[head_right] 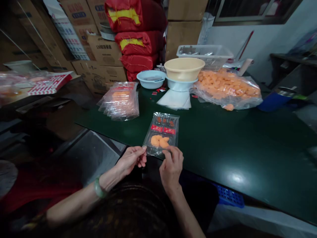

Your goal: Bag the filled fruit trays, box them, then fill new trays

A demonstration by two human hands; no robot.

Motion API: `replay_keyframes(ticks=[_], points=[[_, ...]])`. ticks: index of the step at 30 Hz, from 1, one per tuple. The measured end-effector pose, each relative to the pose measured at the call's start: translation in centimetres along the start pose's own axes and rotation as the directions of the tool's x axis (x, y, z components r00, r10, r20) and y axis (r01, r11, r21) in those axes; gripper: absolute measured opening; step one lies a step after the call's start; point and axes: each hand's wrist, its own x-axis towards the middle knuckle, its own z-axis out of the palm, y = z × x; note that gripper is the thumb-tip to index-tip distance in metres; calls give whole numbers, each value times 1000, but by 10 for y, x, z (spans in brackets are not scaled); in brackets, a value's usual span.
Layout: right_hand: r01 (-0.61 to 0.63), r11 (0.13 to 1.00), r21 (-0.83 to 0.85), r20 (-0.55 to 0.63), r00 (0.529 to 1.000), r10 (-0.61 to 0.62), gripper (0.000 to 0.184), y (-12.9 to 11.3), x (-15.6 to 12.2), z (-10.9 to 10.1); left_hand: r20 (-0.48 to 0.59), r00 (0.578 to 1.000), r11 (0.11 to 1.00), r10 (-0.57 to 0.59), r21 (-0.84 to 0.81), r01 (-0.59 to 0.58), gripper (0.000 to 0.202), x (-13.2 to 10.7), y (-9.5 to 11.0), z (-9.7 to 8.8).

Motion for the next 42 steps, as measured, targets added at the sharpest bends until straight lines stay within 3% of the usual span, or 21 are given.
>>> replay_keyframes(ticks=[4, 9, 15, 17, 20, 22, 25, 29, 32, 36, 39, 42], points=[[-224, 935, -276, -21, 974, 227, 14, -3, 2, 0, 102, 993, 998, 60, -28, -58, 38, 2, -10, 2], [-354, 857, -373, 50, 915, 400, 16, 9, 5, -16, 130, 987, 994, 93, -63, -85, 37, -5, -15, -3], [-221, 904, -366, 161, 942, 295, 32, 13, -3, -29, 85, 974, 972, -210, -94, 217, 50, -3, -9, -9], [-227, 909, -350, 172, 938, 300, 31, 11, -5, -31, 108, 960, 951, -257, -150, 271, 54, -1, -6, 0], [-279, 942, -188, 195, 929, 314, 28, 8, -13, -39, 185, 931, 911, -314, -216, 351, 50, -4, -5, 19], [-286, 957, -51, 206, 935, 290, 25, 5, -18, -49, 252, 926, 891, -281, -292, 349, 43, -11, -5, 31], [-246, 964, 103, 152, 961, 230, 22, -6, -16, -68, 289, 953, 903, -88, -380, 199, 37, -28, 2, 38], [-176, 970, 166, 66, 984, 167, 24, -40, 34, -76, 258, 956, 929, 142, -368, -38, 42, -44, 43, 20], [-72, 969, 235, 64, 996, 59, 25, -66, 104, -45, 135, 950, 934, 282, -264, -240, 44, -35, 102, -16], [-71, 903, 423, 157, 988, 4, 28, -82, 190, 46, -42, 925, 922, 378, -78, -380, 37, 5, 185, -75], [-138, 906, 401, 332, 943, -3, 31, -81, 217, 112, -114, 965, 968, 238, 114, -225, 33, 36, 221, -118], [-115, 944, 311, 475, 879, -50, 31, -72, 223, 136, -185, 968, 902, 170, 424, -77, 44, 54, 235, -156]])
